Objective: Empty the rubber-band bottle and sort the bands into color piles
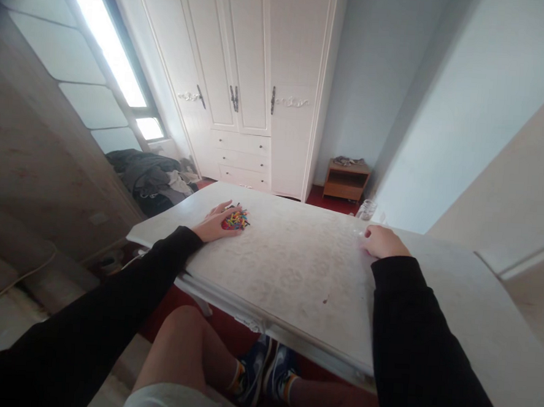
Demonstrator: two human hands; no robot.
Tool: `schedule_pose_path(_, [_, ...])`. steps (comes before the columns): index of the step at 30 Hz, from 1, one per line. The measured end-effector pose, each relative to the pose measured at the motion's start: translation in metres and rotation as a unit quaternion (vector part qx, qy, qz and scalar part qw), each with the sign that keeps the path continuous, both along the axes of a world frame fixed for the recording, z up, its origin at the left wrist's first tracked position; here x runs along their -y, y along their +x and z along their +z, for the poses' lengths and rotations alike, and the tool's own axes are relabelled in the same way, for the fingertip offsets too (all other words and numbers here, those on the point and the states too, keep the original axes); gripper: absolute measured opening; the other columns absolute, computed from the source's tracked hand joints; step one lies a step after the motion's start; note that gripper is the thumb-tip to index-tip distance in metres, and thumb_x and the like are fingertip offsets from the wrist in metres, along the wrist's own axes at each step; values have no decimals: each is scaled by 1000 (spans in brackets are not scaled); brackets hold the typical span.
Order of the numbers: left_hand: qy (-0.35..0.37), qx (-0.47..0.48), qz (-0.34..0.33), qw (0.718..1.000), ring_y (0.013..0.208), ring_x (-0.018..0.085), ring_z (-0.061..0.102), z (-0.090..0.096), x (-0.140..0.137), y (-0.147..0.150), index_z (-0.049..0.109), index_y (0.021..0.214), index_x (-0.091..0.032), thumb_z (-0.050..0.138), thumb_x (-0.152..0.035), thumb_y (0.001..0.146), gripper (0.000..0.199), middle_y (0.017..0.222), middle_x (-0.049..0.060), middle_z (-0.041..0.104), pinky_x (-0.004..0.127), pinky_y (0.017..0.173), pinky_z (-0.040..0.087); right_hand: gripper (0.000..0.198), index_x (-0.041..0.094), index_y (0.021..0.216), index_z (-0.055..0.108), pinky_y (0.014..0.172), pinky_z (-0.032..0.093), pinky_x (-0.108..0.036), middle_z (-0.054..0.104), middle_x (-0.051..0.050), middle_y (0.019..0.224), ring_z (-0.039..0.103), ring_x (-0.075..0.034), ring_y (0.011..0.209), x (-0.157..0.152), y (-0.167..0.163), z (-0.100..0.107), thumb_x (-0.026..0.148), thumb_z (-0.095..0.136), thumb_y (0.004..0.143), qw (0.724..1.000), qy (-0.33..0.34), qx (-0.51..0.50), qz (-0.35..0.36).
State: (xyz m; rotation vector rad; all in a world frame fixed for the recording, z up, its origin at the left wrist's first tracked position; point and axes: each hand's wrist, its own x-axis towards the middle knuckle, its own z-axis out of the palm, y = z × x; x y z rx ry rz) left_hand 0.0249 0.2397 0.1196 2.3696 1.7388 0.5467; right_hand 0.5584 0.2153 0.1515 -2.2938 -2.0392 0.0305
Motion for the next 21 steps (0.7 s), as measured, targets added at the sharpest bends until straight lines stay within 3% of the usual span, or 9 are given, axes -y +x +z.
schedule_pose_path(6, [27, 26, 4, 999, 141, 36, 55, 4, -10, 5, 68, 143, -30, 68, -60, 89, 63, 154, 10, 58, 51, 125, 36, 27, 17, 100, 75, 75, 52, -32, 79, -14, 97, 75, -27, 88, 1, -2, 3, 19, 76, 73, 1000, -4, -19, -4])
schedule_pose_path(11, [36, 18, -10, 999, 151, 41, 45, 10, -11, 3, 57, 155, -33, 74, -67, 84, 81, 168, 12, 44, 58, 127, 31, 27, 20, 96, 73, 73, 52, -32, 78, -10, 91, 75, -28, 86, -2, 2, -1, 20, 75, 69, 1000, -9, -29, -2])
schedule_pose_path(15, [23, -28, -40, 999, 157, 43, 39, 12, -19, 6, 60, 154, -30, 80, -67, 77, 88, 172, 16, 39, 57, 129, 29, 27, 20, 95, 72, 73, 52, -33, 77, -10, 88, 75, -29, 85, -4, 6, -5, 19, 76, 68, 999, 1, -33, 3])
schedule_pose_path(18, [9, -34, -45, 998, 155, 43, 43, 10, -29, 6, 61, 153, -28, 79, -68, 77, 88, 170, 17, 43, 55, 128, 33, 26, 20, 94, 71, 73, 52, -33, 78, -10, 91, 74, -28, 86, -4, 6, -5, 16, 76, 68, 1000, -6, -27, 9])
schedule_pose_path(21, [10, -17, -65, 998, 148, 41, 52, 4, -39, 4, 69, 144, -27, 76, -70, 78, 79, 159, 15, 57, 52, 125, 39, 24, 19, 96, 70, 76, 52, -32, 78, -11, 96, 74, -27, 89, -3, 4, -1, 16, 75, 73, 1000, -22, -15, 10])
